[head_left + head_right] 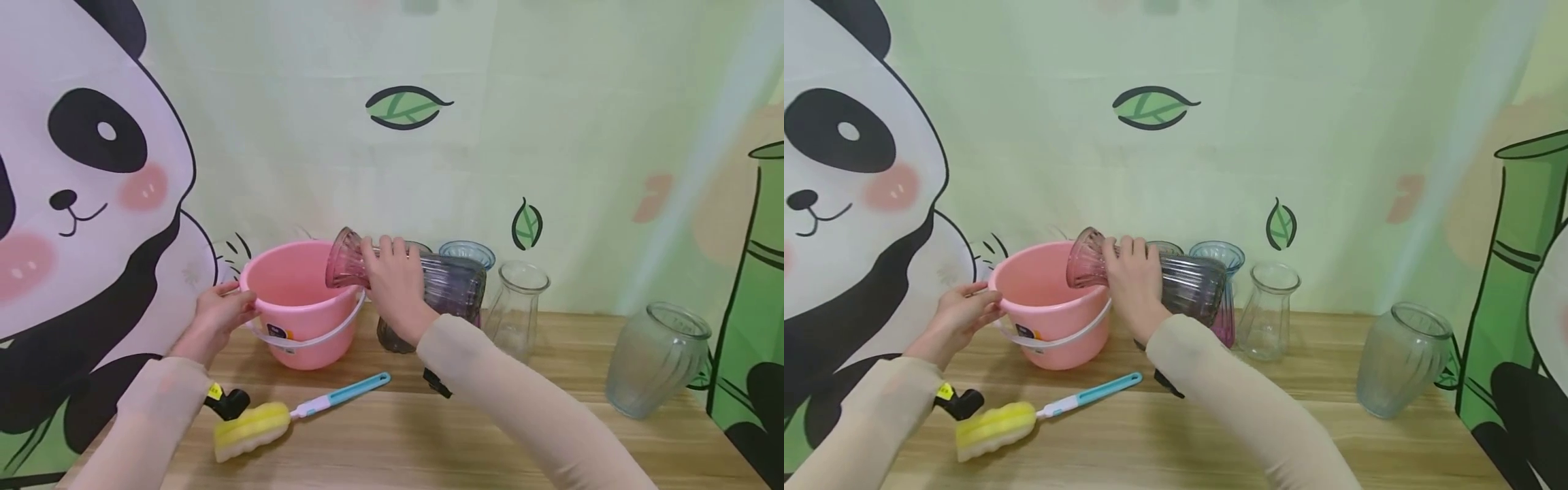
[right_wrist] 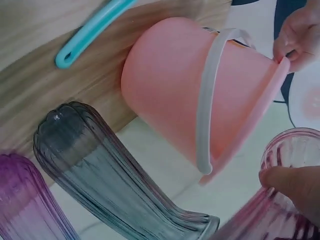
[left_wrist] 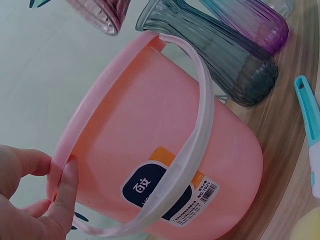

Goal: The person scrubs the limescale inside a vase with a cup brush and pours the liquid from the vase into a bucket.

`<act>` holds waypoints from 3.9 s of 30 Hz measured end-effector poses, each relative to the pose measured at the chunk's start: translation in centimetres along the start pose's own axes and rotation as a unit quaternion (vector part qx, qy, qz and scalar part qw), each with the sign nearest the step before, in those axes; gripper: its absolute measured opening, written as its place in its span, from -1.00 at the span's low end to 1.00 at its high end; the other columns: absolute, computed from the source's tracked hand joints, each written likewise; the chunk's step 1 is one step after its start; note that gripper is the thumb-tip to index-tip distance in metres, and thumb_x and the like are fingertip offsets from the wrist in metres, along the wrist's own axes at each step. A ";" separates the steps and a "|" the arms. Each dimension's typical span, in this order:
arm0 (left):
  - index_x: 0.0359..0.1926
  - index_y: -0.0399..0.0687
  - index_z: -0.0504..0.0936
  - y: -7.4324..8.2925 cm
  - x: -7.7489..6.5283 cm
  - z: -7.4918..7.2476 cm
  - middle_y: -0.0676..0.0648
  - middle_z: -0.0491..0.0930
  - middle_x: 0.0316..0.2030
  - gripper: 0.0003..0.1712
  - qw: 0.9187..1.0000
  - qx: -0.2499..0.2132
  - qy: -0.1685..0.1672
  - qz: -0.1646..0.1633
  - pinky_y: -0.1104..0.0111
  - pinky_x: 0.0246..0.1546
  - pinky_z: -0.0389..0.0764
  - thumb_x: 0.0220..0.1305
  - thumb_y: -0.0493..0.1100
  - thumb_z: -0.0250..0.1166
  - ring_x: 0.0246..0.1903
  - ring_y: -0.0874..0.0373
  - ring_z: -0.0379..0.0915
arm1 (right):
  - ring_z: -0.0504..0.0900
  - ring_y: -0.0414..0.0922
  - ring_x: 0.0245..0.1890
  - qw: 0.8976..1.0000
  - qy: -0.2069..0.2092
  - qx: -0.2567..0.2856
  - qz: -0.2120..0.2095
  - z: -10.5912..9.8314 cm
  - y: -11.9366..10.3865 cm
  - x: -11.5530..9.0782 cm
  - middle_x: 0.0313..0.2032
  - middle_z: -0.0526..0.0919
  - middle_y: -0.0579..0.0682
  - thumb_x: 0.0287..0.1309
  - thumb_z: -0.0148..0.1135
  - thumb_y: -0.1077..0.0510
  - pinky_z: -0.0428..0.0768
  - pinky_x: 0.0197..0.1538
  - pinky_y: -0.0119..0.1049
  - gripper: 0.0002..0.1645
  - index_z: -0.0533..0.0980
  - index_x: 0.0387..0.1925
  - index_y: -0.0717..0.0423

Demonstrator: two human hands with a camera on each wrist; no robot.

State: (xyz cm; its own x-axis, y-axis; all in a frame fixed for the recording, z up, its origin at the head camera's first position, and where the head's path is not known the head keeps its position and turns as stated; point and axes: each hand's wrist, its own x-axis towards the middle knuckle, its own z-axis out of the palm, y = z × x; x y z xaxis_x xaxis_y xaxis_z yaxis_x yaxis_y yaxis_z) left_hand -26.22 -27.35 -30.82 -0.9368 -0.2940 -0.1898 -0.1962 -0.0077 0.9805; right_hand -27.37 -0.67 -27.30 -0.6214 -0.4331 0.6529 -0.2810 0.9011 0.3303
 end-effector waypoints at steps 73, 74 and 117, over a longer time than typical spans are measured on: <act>0.28 0.13 0.13 -9.6 -6.2 15.5 -0.01 0.45 0.11 -0.02 0.877 0.164 -0.235 0.386 0.31 -0.03 0.52 -0.14 -0.07 0.49 0.02 0.15 0.46 | 0.59 -0.16 -0.17 0.865 -0.046 0.463 0.189 1.8 1.1 -10.0 -0.11 0.58 -0.08 -0.23 0.38 -0.27 0.56 -0.19 -0.22 -0.13 0.25 0.11 -0.06; 0.27 0.12 0.15 -9.8 -6.1 15.8 -0.01 0.46 0.10 -0.03 0.879 0.165 -0.236 0.379 0.29 -0.02 0.52 -0.15 -0.07 0.50 0.02 0.14 0.46 | 0.59 -0.15 -0.17 0.863 -0.045 0.464 0.193 2.1 1.3 -10.2 -0.11 0.59 -0.07 -0.23 0.39 -0.26 0.56 -0.19 -0.21 -0.12 0.25 0.11 -0.05; 0.05 -0.10 0.45 -12.6 -9.7 18.8 -0.03 0.52 0.01 -0.48 0.896 0.159 -0.233 0.342 0.16 -0.06 0.52 0.00 -0.33 0.34 -0.07 0.04 0.49 | 0.36 0.07 0.16 0.841 -0.038 0.469 0.267 4.1 12.3 -19.5 0.13 0.31 0.15 -0.15 0.44 0.04 0.38 0.16 0.02 -0.07 0.16 0.23 0.07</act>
State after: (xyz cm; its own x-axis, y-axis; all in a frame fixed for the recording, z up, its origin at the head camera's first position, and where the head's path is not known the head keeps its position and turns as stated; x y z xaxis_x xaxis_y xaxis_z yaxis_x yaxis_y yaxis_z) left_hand -20.14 -6.44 -42.26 -0.8741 0.3058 0.3774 0.4673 0.3167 0.8254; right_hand -21.66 18.94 -38.76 -0.8774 0.0083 0.4796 -0.3784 0.6025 -0.7027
